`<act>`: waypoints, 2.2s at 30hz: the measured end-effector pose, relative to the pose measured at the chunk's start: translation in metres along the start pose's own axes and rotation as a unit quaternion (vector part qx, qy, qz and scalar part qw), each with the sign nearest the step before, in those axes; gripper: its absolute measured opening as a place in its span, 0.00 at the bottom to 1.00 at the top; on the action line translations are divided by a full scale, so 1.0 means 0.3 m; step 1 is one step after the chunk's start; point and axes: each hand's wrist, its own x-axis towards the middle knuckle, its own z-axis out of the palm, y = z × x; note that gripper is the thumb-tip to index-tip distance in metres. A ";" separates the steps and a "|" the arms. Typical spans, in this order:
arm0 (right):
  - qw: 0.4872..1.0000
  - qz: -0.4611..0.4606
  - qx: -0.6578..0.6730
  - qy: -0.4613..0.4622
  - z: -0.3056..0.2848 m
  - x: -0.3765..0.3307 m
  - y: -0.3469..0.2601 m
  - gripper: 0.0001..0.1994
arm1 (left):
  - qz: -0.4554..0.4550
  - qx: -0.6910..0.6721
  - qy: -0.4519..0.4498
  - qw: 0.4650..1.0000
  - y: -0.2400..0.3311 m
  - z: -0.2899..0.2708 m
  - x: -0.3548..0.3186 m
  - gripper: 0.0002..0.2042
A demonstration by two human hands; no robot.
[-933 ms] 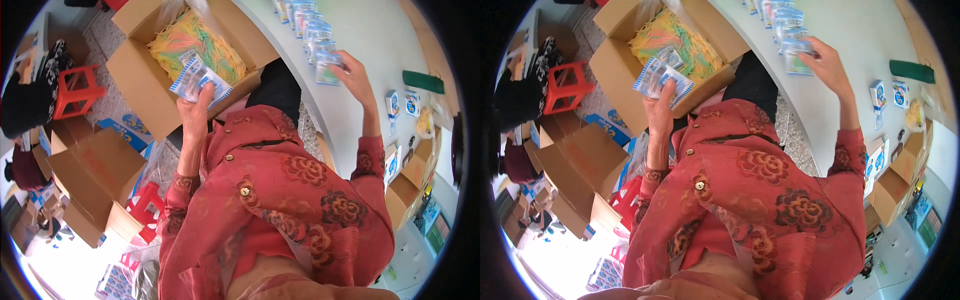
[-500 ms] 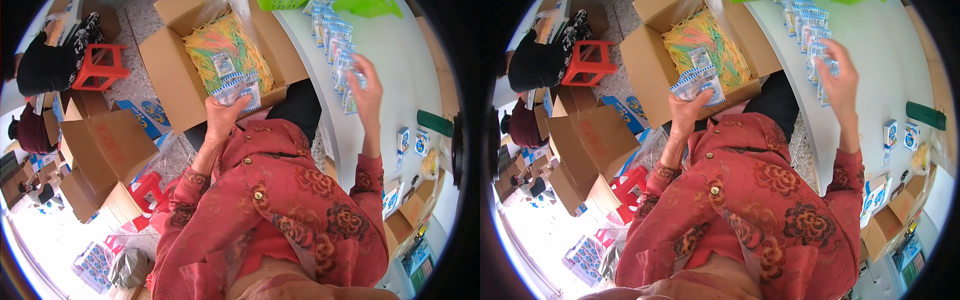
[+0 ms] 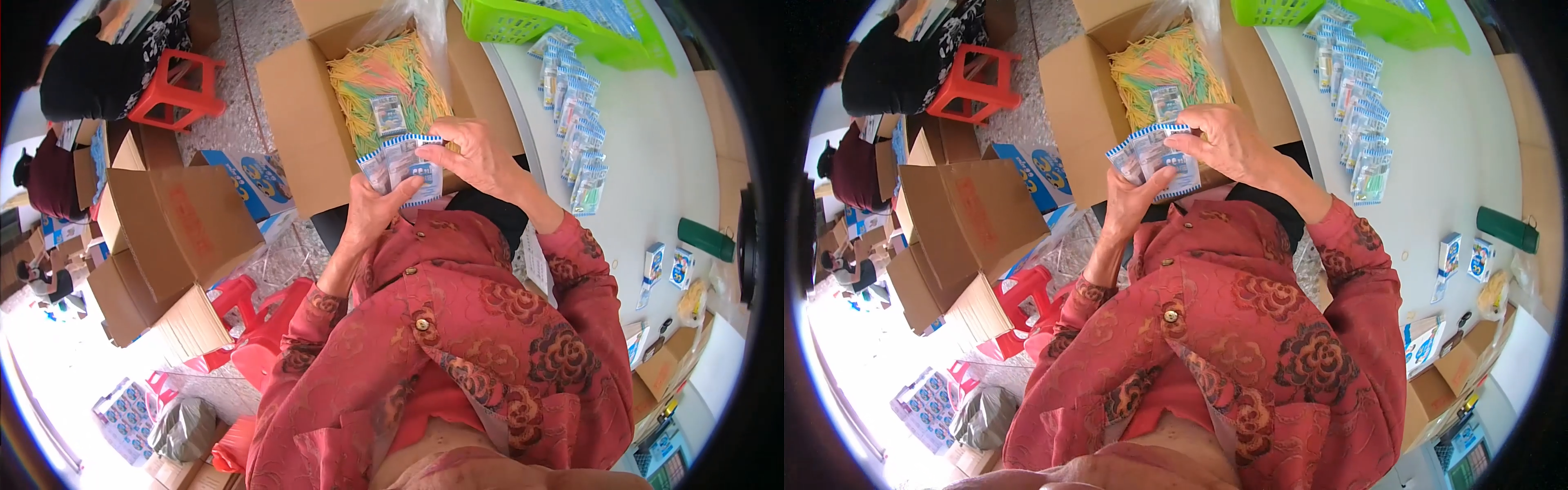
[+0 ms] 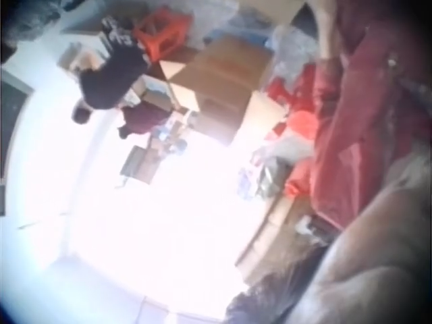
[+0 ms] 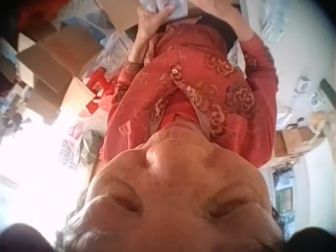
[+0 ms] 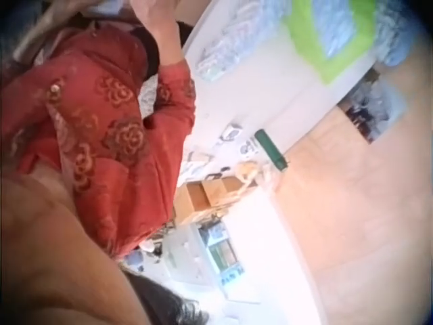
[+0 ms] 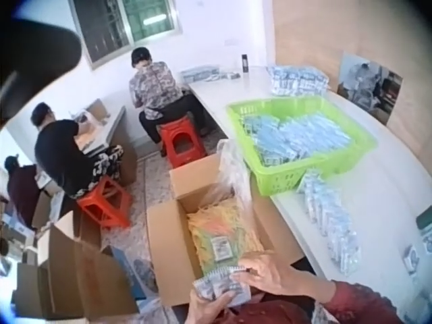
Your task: Packaging small items into plastic bags and placing them in a crate.
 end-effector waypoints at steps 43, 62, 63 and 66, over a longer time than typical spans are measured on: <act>0.953 -0.204 -0.191 0.117 0.095 0.064 -0.056 0.16 | -0.014 0.007 0.053 0.998 -0.053 -0.126 -0.007 0.06; 0.976 -0.155 -0.136 0.069 0.112 0.053 -0.039 0.13 | 0.020 0.026 0.002 0.999 -0.054 -0.114 -0.034 0.10; 0.977 -0.149 -0.141 0.065 0.108 0.051 -0.019 0.13 | 0.021 0.028 0.000 0.999 -0.038 -0.109 -0.035 0.10; 0.972 -0.170 -0.144 0.080 0.091 0.045 -0.025 0.12 | -0.028 0.018 -0.003 0.999 -0.008 -0.094 -0.043 0.10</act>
